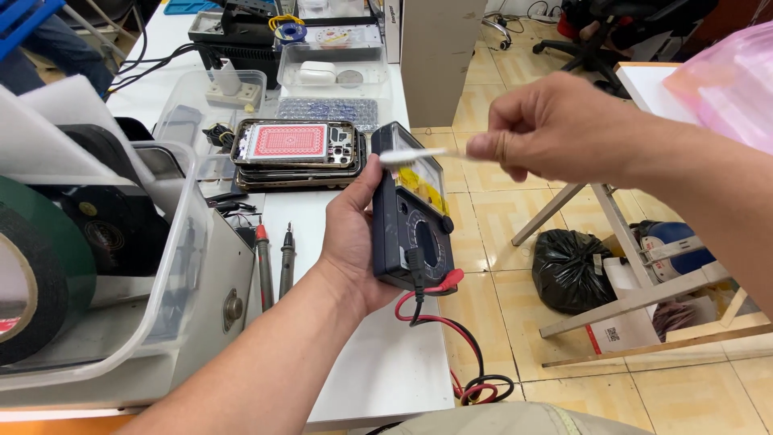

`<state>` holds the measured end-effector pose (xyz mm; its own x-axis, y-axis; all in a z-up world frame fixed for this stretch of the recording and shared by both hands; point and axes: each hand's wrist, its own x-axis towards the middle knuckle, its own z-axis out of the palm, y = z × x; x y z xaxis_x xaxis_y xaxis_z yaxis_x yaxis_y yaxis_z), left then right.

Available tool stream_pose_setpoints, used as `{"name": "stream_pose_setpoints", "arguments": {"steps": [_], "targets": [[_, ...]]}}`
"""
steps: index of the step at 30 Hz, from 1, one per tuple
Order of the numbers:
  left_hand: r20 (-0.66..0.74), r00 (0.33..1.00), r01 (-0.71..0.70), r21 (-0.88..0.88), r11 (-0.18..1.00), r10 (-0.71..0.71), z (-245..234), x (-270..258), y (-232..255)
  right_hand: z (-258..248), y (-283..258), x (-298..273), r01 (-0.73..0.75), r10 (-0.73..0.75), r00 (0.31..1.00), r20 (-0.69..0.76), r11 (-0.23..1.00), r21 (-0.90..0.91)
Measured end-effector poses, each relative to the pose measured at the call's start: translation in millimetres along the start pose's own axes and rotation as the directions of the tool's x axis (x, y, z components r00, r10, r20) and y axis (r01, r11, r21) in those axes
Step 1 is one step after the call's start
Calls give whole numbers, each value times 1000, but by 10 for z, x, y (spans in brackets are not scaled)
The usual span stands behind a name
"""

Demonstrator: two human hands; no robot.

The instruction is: Cleaning and testing various electronic components and tools at a workbench.

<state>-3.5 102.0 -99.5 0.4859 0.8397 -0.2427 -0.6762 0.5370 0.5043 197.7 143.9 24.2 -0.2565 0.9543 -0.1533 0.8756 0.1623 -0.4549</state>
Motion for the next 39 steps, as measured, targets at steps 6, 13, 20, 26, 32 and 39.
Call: {"name": "stream_pose_setpoints", "arguments": {"steps": [6, 13, 20, 26, 32, 39], "targets": [[-63, 996, 50, -104, 993, -57, 27, -173, -15, 259, 290, 190, -176, 185, 963, -194, 982, 62], [-183, 983, 35, 152, 988, -7, -68, -325, 46, 745, 162, -63, -473, 365, 881, 300, 664, 580], [-560, 824, 240, 483, 842, 87, -177, -281, 88, 944, 45, -98, -549, 321, 836, 446, 464, 696], [-688, 618, 476, 712, 515, 380, -8, -294, 158, 969, 54, -66, -522, 280, 853, 440, 450, 725], [-604, 606, 586, 779, 224, 517, 61, -364, 117, 981, 48, -91, -518, 265, 855, 446, 456, 724], [-491, 612, 556, 825, 105, 620, 37, -601, 138, 948, 29, -129, -528, 345, 849, 401, 518, 673]]}}
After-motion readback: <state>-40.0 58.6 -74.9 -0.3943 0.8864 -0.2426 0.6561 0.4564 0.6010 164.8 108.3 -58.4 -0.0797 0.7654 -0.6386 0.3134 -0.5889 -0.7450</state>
